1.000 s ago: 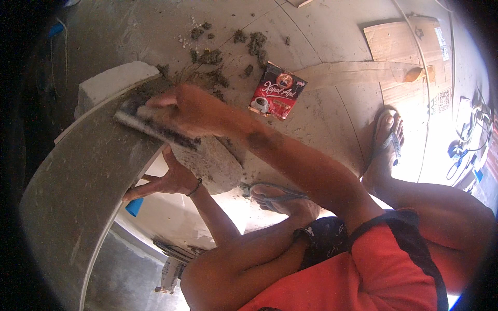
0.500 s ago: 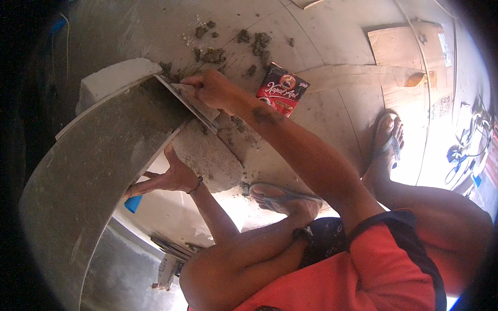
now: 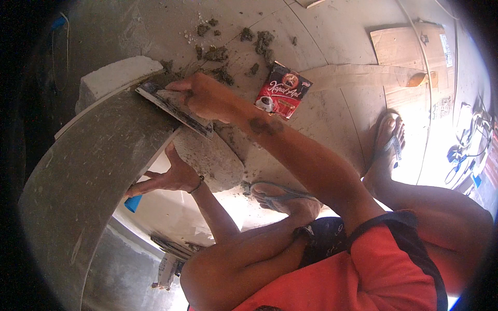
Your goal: The person scoops cement from a bucket with a trowel and applies it to a wall corner, smoothing it with a flat tool. They briefly stand and walk through a cluttered construction area before returning to continue applying and smoothing the cement.
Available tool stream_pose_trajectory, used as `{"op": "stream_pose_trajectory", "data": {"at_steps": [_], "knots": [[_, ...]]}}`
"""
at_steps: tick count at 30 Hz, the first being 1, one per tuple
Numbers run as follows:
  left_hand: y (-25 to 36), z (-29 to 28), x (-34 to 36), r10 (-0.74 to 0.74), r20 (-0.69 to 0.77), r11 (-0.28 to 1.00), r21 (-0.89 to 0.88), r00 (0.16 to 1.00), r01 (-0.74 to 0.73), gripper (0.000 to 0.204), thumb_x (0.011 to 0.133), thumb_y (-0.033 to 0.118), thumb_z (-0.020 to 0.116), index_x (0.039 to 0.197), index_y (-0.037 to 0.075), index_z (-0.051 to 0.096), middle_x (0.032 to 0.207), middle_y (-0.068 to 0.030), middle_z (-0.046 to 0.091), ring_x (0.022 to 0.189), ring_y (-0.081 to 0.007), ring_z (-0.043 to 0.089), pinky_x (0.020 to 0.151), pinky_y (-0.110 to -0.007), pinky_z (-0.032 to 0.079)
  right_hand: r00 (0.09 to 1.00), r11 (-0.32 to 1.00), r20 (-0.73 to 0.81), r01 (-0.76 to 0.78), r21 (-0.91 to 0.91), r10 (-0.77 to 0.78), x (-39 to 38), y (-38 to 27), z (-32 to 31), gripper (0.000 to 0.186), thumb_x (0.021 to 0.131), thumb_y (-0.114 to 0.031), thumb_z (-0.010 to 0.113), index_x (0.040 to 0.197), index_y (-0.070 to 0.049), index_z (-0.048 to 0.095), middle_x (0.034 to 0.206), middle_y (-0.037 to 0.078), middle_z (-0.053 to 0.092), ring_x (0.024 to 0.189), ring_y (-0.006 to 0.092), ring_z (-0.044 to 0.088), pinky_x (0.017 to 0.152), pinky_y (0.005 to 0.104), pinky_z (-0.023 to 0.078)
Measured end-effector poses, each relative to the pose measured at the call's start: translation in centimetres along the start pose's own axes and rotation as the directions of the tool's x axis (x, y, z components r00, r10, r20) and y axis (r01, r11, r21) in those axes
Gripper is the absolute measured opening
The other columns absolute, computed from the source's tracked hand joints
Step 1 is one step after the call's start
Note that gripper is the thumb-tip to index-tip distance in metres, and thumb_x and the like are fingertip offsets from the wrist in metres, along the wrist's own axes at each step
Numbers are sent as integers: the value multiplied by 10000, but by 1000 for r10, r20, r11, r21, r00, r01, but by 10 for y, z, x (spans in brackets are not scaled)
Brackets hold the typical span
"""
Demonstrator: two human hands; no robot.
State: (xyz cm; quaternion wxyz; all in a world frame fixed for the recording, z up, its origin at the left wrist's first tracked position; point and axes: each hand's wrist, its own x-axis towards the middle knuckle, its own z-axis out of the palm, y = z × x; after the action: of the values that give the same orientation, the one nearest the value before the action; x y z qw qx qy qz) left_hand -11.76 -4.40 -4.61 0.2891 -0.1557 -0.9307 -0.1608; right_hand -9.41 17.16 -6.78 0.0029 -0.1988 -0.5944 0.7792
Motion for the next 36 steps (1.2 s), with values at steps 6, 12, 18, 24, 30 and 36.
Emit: {"op": "stream_pose_trajectory", "data": {"at_steps": [6,12,18,24,30,36], "knots": [[7,-1,2,8,-12,998,63,1000,-8,1506,554,593,875,1519,108,-175,1578,-219,-46,1469,-426,75,1152,-573,333,977,989,157,137,47,-142,-17,-21,-20,416,925,-100,578,1341,-103,596,904,77,690,712,111,568,681,311,486],[28,-8,6,-193,45,980,-44,980,195,1498,566,568,883,1518,106,-177,1578,-213,-39,1467,-423,94,1163,-583,308,972,967,25,-230,-104,234,-43,-27,-48,405,912,-55,544,1308,-98,617,865,120,701,669,138,586,634,309,487],[27,-5,8,-78,8,993,-84,997,78,1503,560,552,894,1518,83,-165,1574,-211,-37,1466,-418,110,1167,-594,294,999,995,-29,-36,97,39,-24,-15,-12,399,943,-57,547,1332,-122,605,801,31,638,647,90,499,591,280,427],[21,-5,4,-120,26,992,-45,992,121,1492,566,584,873,1518,92,-164,1570,-224,-51,1469,-416,92,1153,-591,330,985,988,112,-142,62,135,-14,-15,-9,395,947,-77,562,1338,-121,597,971,81,684,827,110,582,767,258,479],[9,-1,2,47,-2,998,47,999,-46,1494,575,598,861,1512,85,-184,1571,-235,-82,1469,-430,59,1153,-581,331,976,985,152,139,100,-153,-37,-33,-29,382,958,-101,565,1337,-133,599,1160,95,660,1023,150,584,905,305,467],[8,-2,1,-68,34,992,-107,997,72,1452,611,655,810,1518,106,-182,1573,-236,-103,1471,-431,25,1157,-586,300,971,997,-241,15,75,4,-83,-51,-117,354,958,-70,543,1306,-79,612,1041,118,686,931,171,662,830,286,544]]}}
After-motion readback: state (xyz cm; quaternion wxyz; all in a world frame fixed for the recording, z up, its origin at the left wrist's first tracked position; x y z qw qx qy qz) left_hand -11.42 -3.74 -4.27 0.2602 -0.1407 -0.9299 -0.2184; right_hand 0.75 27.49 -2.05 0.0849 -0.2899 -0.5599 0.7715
